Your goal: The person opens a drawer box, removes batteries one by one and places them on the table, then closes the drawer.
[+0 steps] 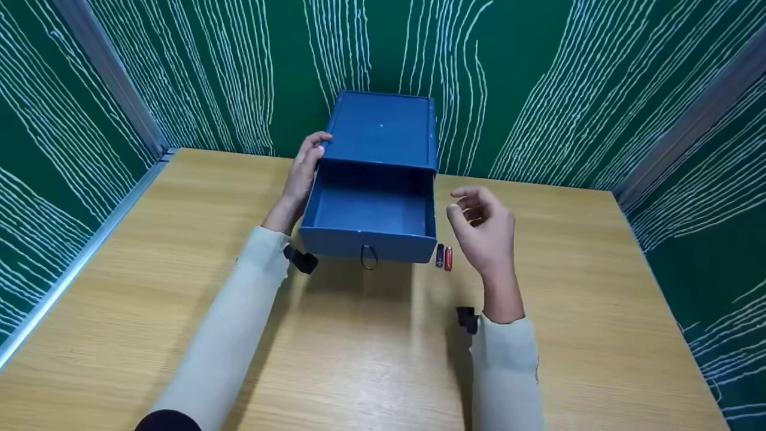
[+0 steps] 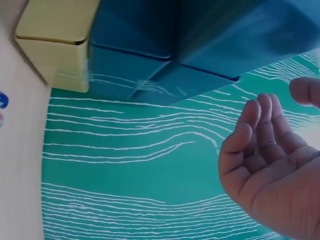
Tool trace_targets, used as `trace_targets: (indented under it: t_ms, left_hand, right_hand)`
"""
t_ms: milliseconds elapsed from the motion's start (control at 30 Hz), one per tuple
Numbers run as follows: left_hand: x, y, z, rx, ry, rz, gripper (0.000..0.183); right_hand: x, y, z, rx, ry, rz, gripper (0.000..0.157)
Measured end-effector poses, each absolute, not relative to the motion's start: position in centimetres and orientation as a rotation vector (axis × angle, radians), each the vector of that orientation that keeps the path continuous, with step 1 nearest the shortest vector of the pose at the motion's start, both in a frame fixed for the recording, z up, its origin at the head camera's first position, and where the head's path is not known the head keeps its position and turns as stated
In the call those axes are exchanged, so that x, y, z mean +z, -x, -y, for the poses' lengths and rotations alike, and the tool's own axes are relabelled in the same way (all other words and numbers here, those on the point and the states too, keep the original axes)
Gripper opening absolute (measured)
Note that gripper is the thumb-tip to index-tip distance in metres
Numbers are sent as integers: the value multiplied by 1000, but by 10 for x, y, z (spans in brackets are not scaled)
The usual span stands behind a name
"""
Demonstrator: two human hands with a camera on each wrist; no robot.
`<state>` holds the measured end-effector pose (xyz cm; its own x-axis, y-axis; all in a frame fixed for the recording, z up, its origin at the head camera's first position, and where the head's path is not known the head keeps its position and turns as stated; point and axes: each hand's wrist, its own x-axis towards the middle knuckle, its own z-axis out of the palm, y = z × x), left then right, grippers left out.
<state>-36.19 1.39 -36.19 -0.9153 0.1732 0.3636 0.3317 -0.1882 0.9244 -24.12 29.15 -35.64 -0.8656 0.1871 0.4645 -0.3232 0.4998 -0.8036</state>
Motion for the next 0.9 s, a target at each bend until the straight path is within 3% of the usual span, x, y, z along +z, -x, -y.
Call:
trace_targets:
  t_ms: [333,900]
  left_hand:
    - [-362,363,-18,-2222,590,1919,28]
    - [-362,362,-18,-2220,576,1931,28]
  right_hand:
    - [-322,206,-267,1458,-407,2029,13]
    - [-309,172,-238,1243,-538,2231,11]
